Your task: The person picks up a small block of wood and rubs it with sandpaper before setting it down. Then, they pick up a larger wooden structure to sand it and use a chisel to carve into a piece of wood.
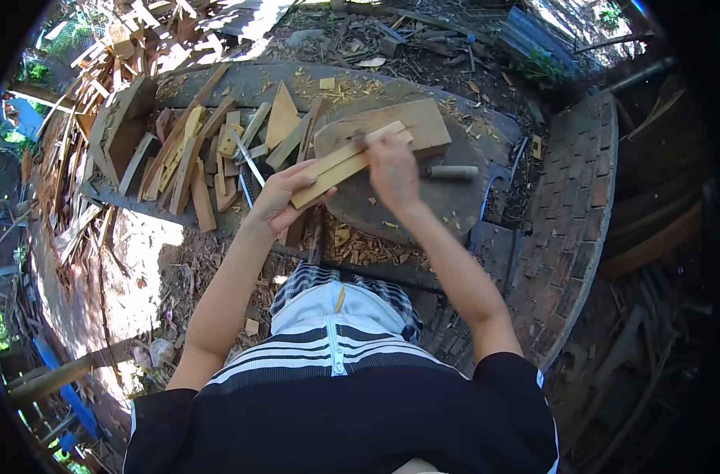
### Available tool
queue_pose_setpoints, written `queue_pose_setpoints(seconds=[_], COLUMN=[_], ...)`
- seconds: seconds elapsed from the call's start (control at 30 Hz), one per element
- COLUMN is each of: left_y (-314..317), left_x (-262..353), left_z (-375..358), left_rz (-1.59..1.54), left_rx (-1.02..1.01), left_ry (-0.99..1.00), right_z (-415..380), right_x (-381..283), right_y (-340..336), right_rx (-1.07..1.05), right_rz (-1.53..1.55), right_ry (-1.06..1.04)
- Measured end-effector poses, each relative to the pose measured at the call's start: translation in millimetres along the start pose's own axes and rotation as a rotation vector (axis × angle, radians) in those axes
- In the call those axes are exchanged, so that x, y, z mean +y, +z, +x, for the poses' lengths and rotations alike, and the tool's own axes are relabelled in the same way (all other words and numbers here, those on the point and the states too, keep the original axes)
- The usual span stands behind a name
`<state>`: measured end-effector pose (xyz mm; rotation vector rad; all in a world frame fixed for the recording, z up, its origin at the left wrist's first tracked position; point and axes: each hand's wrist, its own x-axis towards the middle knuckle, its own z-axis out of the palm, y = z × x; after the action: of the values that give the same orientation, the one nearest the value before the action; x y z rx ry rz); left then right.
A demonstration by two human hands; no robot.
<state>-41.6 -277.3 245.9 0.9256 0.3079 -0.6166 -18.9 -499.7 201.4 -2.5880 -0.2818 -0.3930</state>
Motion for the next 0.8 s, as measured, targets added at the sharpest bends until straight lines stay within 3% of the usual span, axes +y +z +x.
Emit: queue_pose_setpoints(seconds=[0.1, 0.2, 0.27, 0.33, 0.37, 0.4, 0.47, 0.5, 0.53, 0.6, 0.63, 0.73, 0.77, 0.8], left_y=[-10.9, -4.1, 14.6, 37.3, 51.2, 51.7, 38.8, 24.7, 21.3, 20.8, 23.2, 21.3, 18.9, 17.5], left_x=[-4.7, -2.0, 12.9, 29.7, 38.7, 36.3, 28.6, 24.1, 24.4, 19.6, 24.6, 6.0, -2.4, -3.6], left_z=[-2.6, -5.9, -10.7, -15.4, -16.6, -4.5, 30.1, 44.5, 49.6, 54.2, 53.4, 58.2, 55.6, 55.3], left_rz=[0.026, 0.083, 0.178, 0.731, 1.092, 1.085, 1.625, 1.814, 1.816, 1.989, 1.965, 1.837, 2.055, 2.054], left_rx=[-0.077, -0.076, -0.102, -0.014, 0.134, 0.143, 0.144, -0.017, -0.02, -0.067, 0.025, 0.109, -0.08, -0.073], left_ry=[-0.018, 0.004, 0.055, 0.543, 0.763, 0.761, 1.375, 1.279, 1.295, 1.107, 1.24, 1.354, 1.188, 1.195], right_z=[-14.8, 8.5, 15.3, 16.4, 10.5, 4.2, -5.4, -12.1, -18.2, -27.9, -30.0, -40.3, -39.6, -39.6], right_x=[-22.4, 42.5, 84.3, 96.1, 96.5, 94.5, 90.1, 87.0, 86.4, 86.5, 83.9, 83.6, 84.3, 81.3], right_y=[-9.3, -5.2, -14.8, -28.0, -33.5, -37.7, -37.9, -38.7, -39.6, -45.9, -52.3, -57.0, -58.1, -61.9], right_rx=[0.044, 0.096, 0.12, 0.147, 0.243, 0.334, 0.348, 0.311, 0.278, 0.286, 0.296, 0.301, 0.317, 0.32], right_rz=[0.275, 0.074, 0.13, 0.119, 0.14, 0.163, 0.196, 0.216, 0.233, 0.235, 0.241, 0.228, 0.209, 0.208], right_ry=[-0.118, 0.153, 0.343, 0.414, 0.379, 0.338, 0.314, 0.359, 0.41, 0.367, 0.372, 0.373, 0.366, 0.359])
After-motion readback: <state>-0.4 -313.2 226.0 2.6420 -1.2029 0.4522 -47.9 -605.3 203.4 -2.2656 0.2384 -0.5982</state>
